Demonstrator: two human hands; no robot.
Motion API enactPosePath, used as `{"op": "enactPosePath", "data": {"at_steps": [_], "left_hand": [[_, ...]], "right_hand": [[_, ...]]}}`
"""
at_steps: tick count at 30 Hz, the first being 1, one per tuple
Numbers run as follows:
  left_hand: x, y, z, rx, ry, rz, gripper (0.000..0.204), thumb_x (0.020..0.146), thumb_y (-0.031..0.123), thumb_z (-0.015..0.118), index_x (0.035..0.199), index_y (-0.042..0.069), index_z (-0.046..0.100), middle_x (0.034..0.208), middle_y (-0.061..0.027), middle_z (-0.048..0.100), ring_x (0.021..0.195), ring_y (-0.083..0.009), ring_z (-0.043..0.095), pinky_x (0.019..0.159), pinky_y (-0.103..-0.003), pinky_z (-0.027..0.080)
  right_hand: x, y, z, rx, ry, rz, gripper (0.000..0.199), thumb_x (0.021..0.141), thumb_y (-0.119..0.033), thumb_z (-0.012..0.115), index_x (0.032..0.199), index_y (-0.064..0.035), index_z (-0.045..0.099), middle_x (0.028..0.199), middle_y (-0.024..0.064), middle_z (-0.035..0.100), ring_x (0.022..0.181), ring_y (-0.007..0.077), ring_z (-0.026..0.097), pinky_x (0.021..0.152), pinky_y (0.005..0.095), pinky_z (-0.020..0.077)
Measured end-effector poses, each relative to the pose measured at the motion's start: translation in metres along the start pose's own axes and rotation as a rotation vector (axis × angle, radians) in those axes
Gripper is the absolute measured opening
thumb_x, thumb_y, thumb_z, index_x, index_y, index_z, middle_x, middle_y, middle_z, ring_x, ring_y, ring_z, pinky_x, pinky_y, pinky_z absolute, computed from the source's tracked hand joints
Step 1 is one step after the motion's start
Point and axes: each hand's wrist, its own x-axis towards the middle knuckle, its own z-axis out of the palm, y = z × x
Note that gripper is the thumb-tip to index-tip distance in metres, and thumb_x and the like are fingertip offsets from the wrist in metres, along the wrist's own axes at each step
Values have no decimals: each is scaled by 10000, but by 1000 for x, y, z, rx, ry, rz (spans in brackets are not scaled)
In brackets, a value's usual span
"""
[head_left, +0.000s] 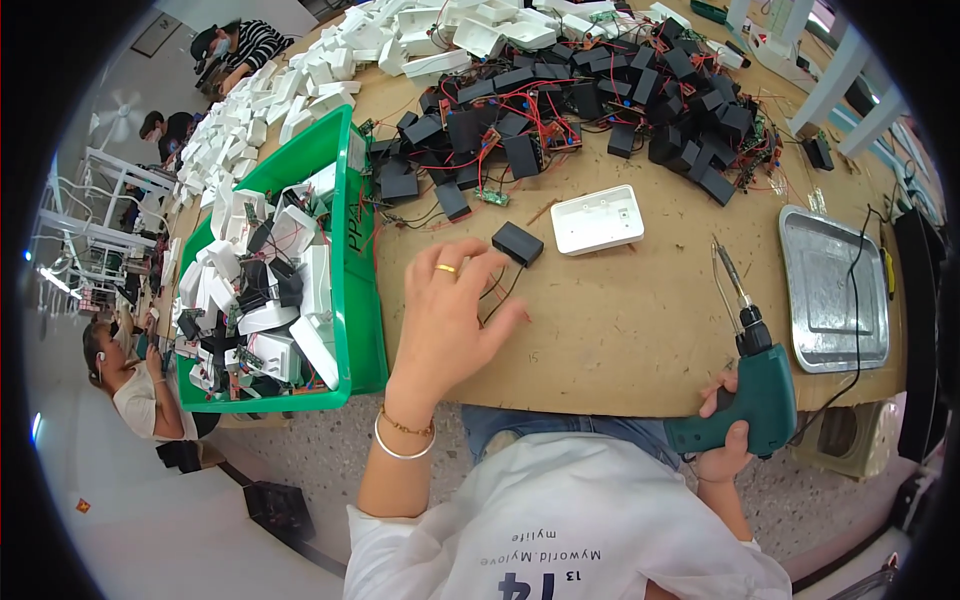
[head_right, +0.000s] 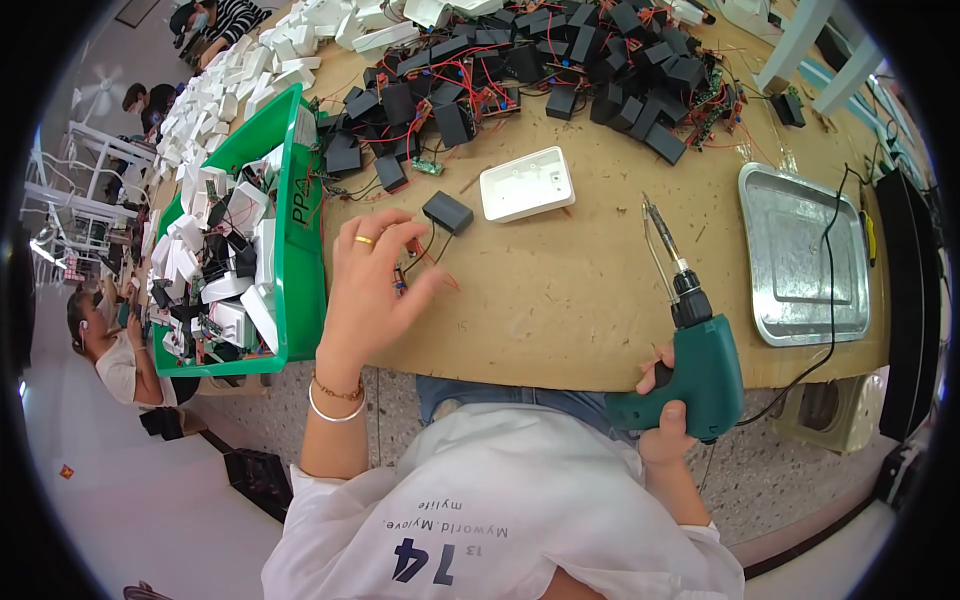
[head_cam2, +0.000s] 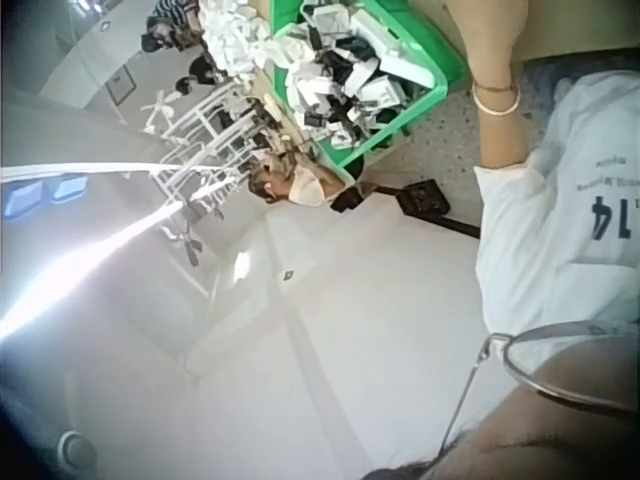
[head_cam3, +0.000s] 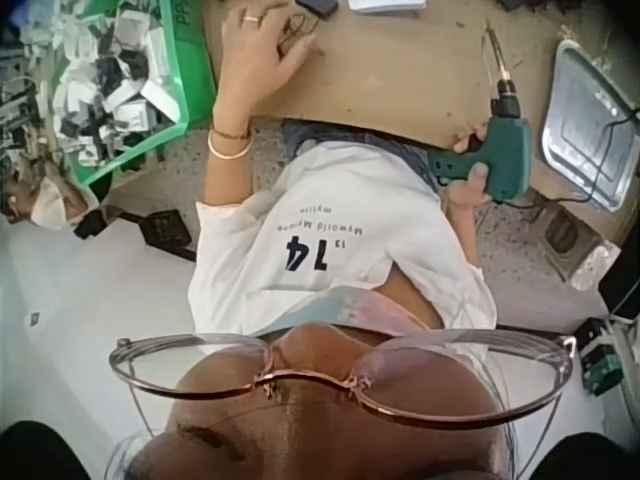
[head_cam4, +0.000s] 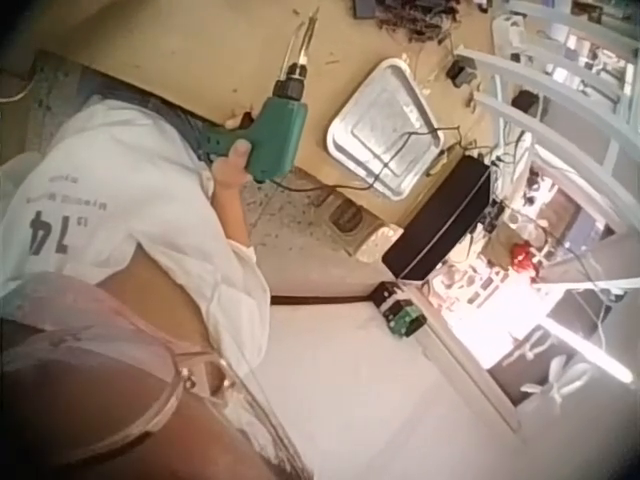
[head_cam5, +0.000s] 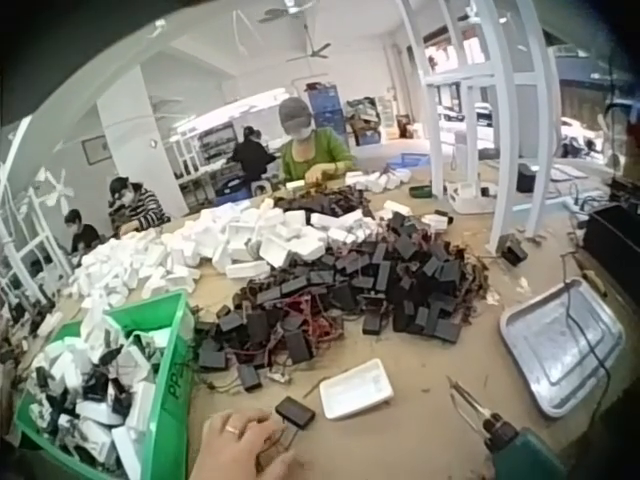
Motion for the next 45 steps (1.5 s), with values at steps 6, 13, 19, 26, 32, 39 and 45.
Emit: {"op": "enactPosePath", "data": {"at_steps": [6,13,19,26,32,39,45], "left_hand": [[14,-12,-3,144,-171,201,210,677,1,643,830,129,707,1218,-76,542,1159,-341,439,963,-444,368],[15,-26,-18,58,-51,129,175,720,-28,612,856,68,665,1161,-111,567,1082,-329,500,899,-403,433],[-23,-12,-24,35,-13,-195,185,769,155,693,869,21,614,889,-114,571,841,-294,548,734,-391,452],[-38,-6,11,110,56,-324,269,745,276,737,809,26,661,823,-105,578,793,-279,544,701,-376,440],[-43,0,13,-33,158,-356,124,762,140,711,837,51,669,817,-117,576,752,-277,564,662,-375,451],[-47,8,7,-301,415,-205,128,963,97,472,901,-14,489,867,-108,587,770,-166,565,656,-259,464],[-23,62,-14,-888,98,-43,124,975,129,461,937,13,484,855,-112,607,725,-115,556,637,-218,451]], "right_hand": [[0,0,0,13,-17,5,590,849,-479,520,1103,53,525,1041,136,547,736,156,520,761,340,434],[-1,-1,0,16,11,-1,593,848,-486,530,1104,49,526,1064,140,549,728,157,522,754,340,437],[-1,2,-3,6,-2,1,599,851,-493,533,1104,49,526,1048,147,536,727,150,519,762,340,440],[-1,2,-4,4,-33,-3,603,853,-485,534,1118,56,524,1045,147,530,725,148,520,781,342,441],[-2,1,-2,9,-24,11,609,850,-476,538,1131,64,518,1036,145,537,729,149,524,783,343,442],[2,-5,-1,5,-12,21,645,856,-504,533,1183,50,489,1047,145,548,726,151,529,767,338,451],[25,-50,22,557,-266,319,743,805,-483,660,1340,-68,352,995,102,562,756,152,545,727,321,476]]}}
